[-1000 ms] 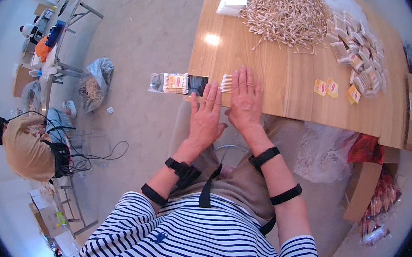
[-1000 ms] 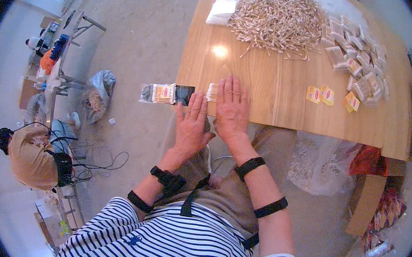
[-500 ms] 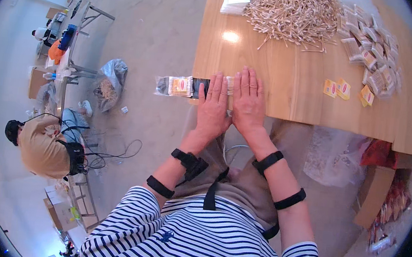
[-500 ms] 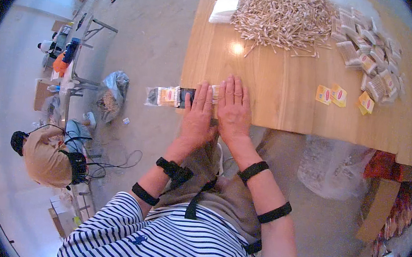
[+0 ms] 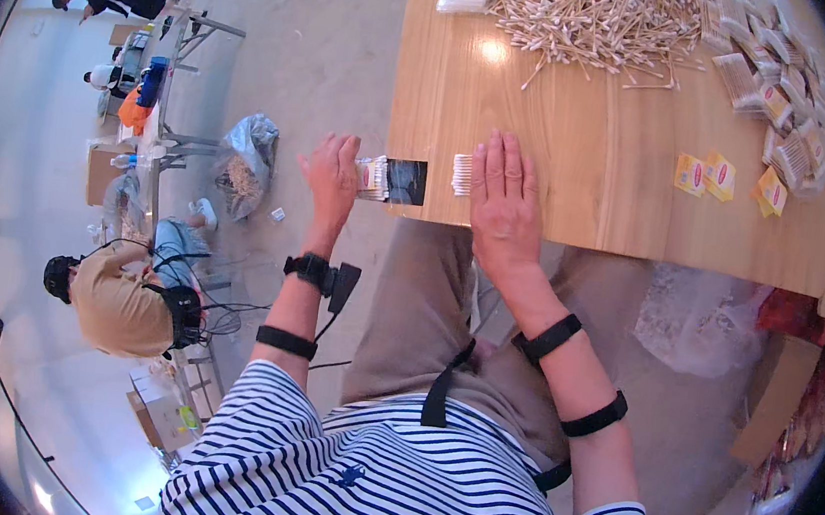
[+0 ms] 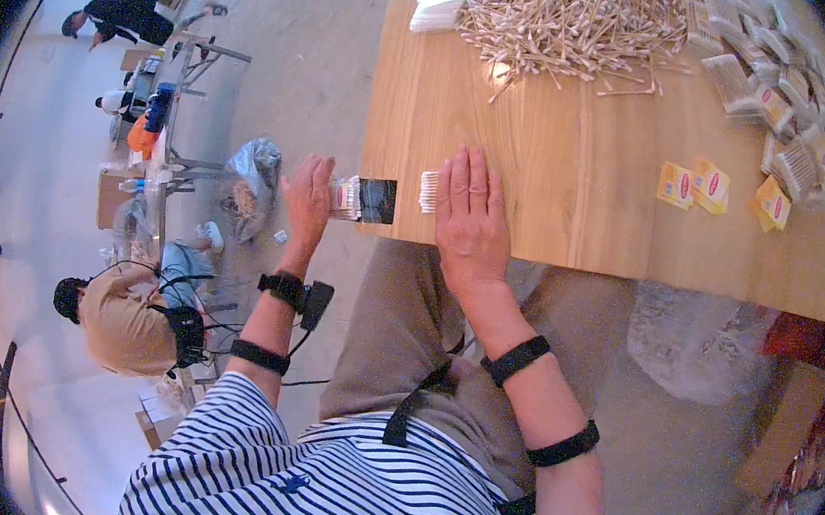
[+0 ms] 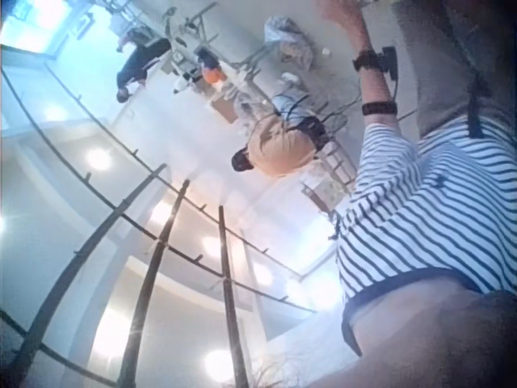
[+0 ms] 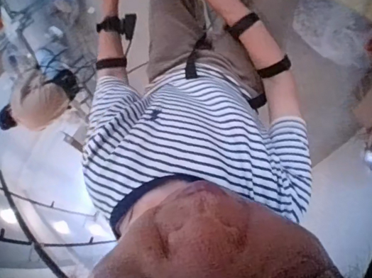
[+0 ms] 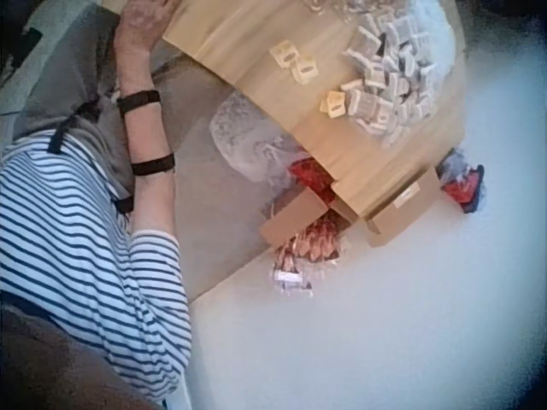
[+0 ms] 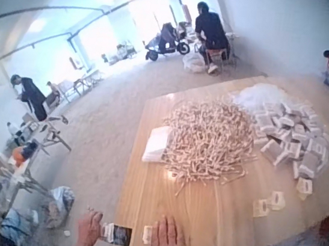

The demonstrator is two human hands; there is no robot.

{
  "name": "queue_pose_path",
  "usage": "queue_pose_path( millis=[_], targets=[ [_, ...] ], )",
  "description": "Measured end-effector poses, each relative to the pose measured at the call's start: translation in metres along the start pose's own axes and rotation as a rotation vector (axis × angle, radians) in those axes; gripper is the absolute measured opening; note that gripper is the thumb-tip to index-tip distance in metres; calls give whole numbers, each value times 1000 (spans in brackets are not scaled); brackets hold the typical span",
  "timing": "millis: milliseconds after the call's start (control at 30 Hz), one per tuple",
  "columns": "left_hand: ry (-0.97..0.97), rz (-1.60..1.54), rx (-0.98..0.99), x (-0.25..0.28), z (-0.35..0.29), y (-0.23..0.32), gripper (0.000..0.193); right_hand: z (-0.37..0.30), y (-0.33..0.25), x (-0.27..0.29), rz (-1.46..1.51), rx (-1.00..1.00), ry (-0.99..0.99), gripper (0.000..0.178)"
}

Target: Sorting and packaging cotton swabs into small plastic bags with paper labels.

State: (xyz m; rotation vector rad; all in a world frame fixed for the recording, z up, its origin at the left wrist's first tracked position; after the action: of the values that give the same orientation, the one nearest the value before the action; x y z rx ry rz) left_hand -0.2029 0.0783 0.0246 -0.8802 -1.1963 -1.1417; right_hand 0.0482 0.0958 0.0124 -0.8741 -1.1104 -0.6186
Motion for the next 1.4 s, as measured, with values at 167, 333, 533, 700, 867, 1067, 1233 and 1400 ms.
queue_pose_path(
  millis=[167,333,533,700,867,1067,1233,1400],
  targets=[
    [-231,-588,354,-47,9,-28,46,0,2,-3,-7,-14,4,55],
    [-240,-846,426,-72,4,-38,53,0,0,-5,-11,0,-18,55],
    [-246,-931,439,-77,5,-33,53,0,2,-3,-33,-7,-10,55],
    [-230,-1013,440,-80,4,-37,49,1,-3,0,-26,3,13,55],
    [-83,-398,210,-20,11,-12,37,1,-4,3,-42,17,-6,58],
    [-3,-1129,9,16,-21,84,49,-1,-3,9,-95,4,-52,72],
    [-19,-1634,114,-34,-23,127,54,2,-14,10,68,15,-102,95],
    [-58,-1660,108,-22,-21,156,52,1,-14,1,-122,-41,22,99]
  ],
)
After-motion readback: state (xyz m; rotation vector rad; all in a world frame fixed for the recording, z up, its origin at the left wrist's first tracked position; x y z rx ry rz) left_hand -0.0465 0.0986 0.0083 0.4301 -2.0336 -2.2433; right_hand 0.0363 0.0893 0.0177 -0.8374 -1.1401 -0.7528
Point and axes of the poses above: each hand's wrist, its own z-axis towards the middle knuckle, its own x-axis out of the back of the hand, y = z × x, the point moved 9 cm from there along z, towards the middle knuckle, and after that the axes turned 3 degrees about -y, right-handed, at the moved point
